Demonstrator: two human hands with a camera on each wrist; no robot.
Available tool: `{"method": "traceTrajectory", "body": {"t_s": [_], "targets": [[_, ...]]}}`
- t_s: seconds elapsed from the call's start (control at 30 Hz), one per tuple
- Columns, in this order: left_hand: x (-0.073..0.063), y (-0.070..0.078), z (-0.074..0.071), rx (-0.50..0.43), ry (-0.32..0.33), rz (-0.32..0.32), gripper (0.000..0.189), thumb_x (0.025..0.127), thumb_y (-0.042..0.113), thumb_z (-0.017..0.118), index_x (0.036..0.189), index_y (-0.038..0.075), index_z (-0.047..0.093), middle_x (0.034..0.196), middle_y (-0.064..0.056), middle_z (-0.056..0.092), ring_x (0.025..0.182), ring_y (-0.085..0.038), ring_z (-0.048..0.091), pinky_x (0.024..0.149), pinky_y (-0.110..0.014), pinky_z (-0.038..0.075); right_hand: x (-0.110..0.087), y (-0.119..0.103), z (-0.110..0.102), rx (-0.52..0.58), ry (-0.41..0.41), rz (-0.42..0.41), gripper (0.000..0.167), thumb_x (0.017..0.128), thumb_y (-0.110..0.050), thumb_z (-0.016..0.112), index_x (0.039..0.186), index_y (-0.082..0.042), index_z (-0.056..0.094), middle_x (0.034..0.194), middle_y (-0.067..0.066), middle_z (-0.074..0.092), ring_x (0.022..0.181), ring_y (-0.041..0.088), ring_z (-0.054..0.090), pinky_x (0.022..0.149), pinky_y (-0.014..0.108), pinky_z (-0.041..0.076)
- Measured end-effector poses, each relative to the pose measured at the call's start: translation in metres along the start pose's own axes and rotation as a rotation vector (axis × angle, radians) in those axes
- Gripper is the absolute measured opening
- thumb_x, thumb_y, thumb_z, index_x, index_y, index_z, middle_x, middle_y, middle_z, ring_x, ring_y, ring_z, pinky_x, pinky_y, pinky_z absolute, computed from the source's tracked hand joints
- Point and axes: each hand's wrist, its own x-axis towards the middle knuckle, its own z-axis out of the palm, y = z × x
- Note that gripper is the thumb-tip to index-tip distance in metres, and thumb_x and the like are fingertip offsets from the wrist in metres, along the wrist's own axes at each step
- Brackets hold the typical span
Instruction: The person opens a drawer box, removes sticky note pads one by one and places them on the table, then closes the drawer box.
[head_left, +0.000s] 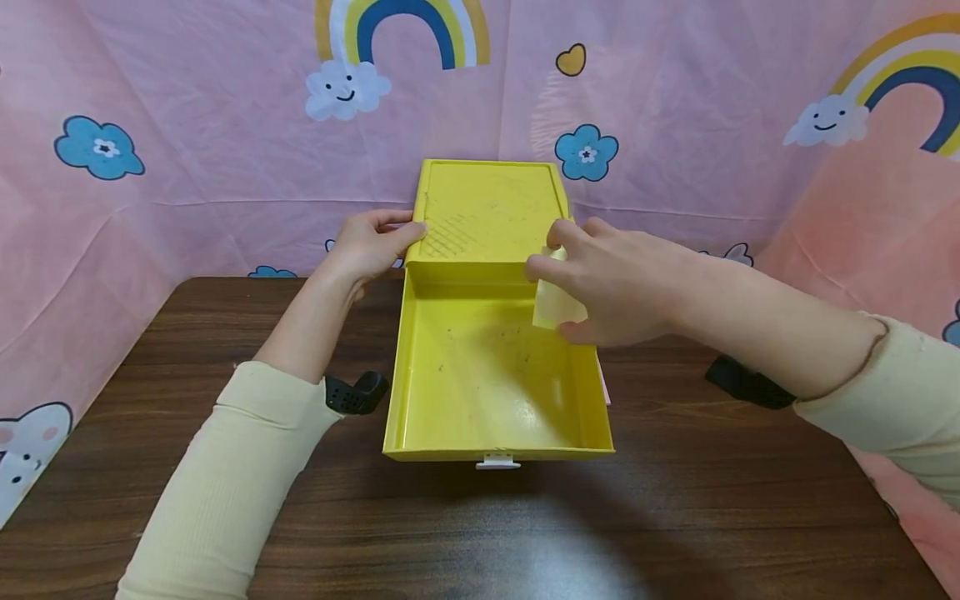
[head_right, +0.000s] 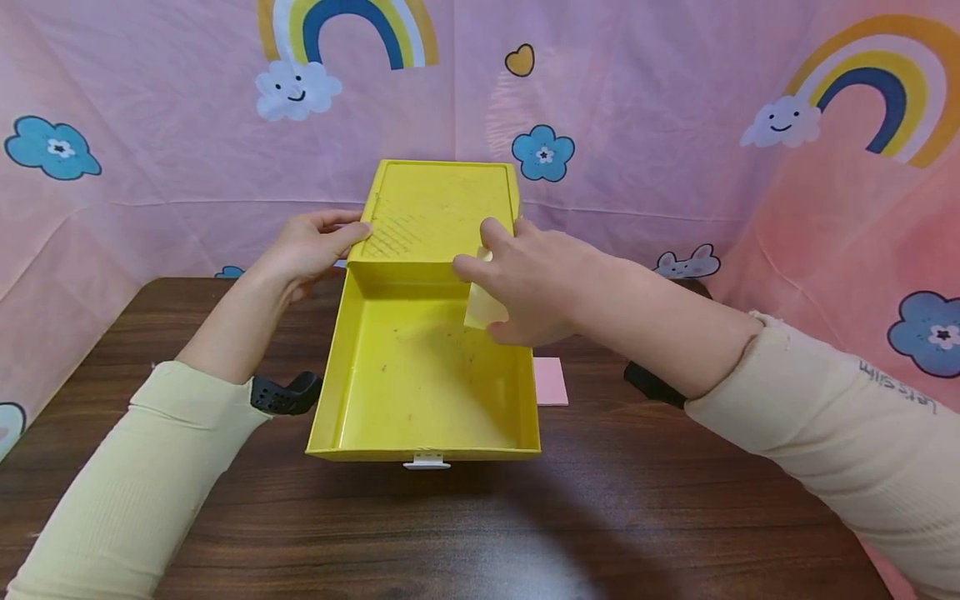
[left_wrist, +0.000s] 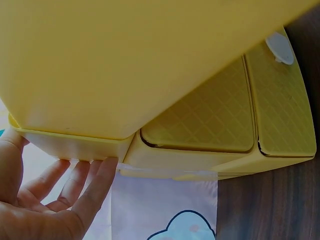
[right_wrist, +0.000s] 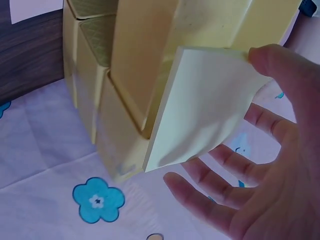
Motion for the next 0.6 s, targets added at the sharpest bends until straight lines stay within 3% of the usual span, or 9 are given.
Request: {"method": "traceTrajectory", "body": {"t_s": [0.33,0.6], "targets": [[0.000,0.000,0.000,0.029,0.017,0.005,0.054,0.088,0.039,0.059,0.136,0.018,0.048,0.123,-0.008,0.053,0.097,-0.019,0.055,0.089,-0.034,0.049,-0.011,0.019,0.008,0.017,0.020,0.062,0.049,0.074,-0.034,0.073,0.116,-0.022,0.053,0.115,0.011,0.048,0.097,0.030,0.052,0.073,0.042,0.053],[0.000,-0.002,0.002,-0.020,0.012,0.010,0.052,0.088,0.035,0.059,0.136,0.016,0.048,0.121,-0.007,0.053,0.094,-0.018,0.057,0.086,-0.033,0.051,-0.020,0.032,0.023,0.020,0.053,0.058,0.047,0.073,-0.033,0.074,0.114,-0.021,0.055,0.110,0.010,0.049,0.090,0.029,0.054,0.067,0.040,0.053]]}}
